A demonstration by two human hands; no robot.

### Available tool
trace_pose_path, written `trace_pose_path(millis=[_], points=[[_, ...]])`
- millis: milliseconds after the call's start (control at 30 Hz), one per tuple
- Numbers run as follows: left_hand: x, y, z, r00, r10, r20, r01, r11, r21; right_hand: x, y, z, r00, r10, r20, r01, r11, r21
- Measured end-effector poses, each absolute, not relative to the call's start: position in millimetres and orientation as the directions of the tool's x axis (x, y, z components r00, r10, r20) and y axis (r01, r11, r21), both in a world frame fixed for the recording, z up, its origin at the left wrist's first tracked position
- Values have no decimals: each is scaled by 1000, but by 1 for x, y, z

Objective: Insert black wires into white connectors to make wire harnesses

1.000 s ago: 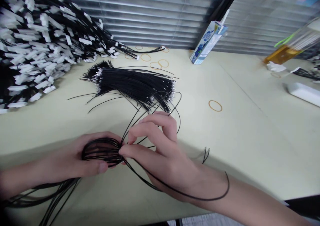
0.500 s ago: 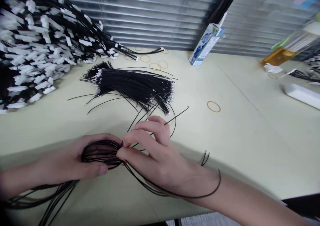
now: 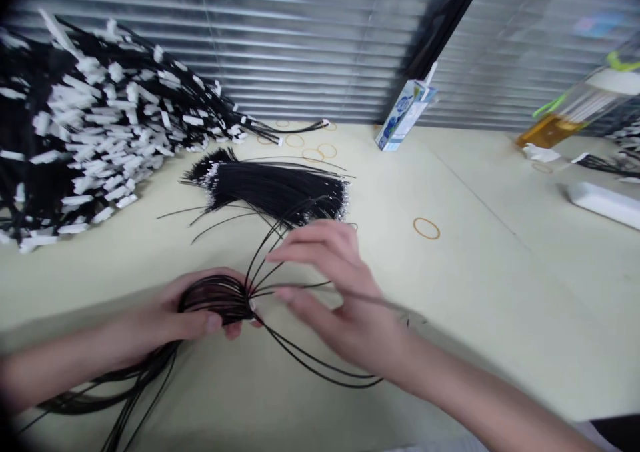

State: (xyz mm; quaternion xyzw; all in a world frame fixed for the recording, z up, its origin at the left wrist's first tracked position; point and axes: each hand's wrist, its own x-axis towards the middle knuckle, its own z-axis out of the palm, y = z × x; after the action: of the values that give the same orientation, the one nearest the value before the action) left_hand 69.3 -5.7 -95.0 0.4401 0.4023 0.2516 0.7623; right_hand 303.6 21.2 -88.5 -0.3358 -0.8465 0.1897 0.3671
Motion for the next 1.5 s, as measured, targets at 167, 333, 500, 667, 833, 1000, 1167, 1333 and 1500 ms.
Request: trace_pose_path(millis=[167,333,500,667,833,1000,1167,1333,1500], points=[[66,-9,-84,556,774,-303,-102,425,899,332,64,-89,-30,926,376,65,378,-924],[61,-9,-59,511,833,-215,-224,370,901,349,91,-91,76,953,293,42,291,-956],[55,-10,-36,408,901,-148,-320,293,901,320,73,-78,-243,959,144,114,175,-978],[50,-9,-35,347,931,-112,-392,252,885,284,65,-68,-509,859,52,82,109,-991],[48,-8,-37,346,938,-31,-446,193,874,251,73,-68,-698,716,16,27,49,-998],[45,-6,-39,329,940,91,-366,38,930,223,72,-55,-718,685,123,-49,127,-991],[39,1,-43,329,911,247,-281,-155,947,216,67,-28,-704,687,179,57,307,-950],[30,5,-37,355,867,349,-211,-290,934,213,63,-5,-712,677,188,196,448,-872],[22,10,-24,368,878,306,-340,-179,923,207,61,12,-579,740,342,208,540,-816]])
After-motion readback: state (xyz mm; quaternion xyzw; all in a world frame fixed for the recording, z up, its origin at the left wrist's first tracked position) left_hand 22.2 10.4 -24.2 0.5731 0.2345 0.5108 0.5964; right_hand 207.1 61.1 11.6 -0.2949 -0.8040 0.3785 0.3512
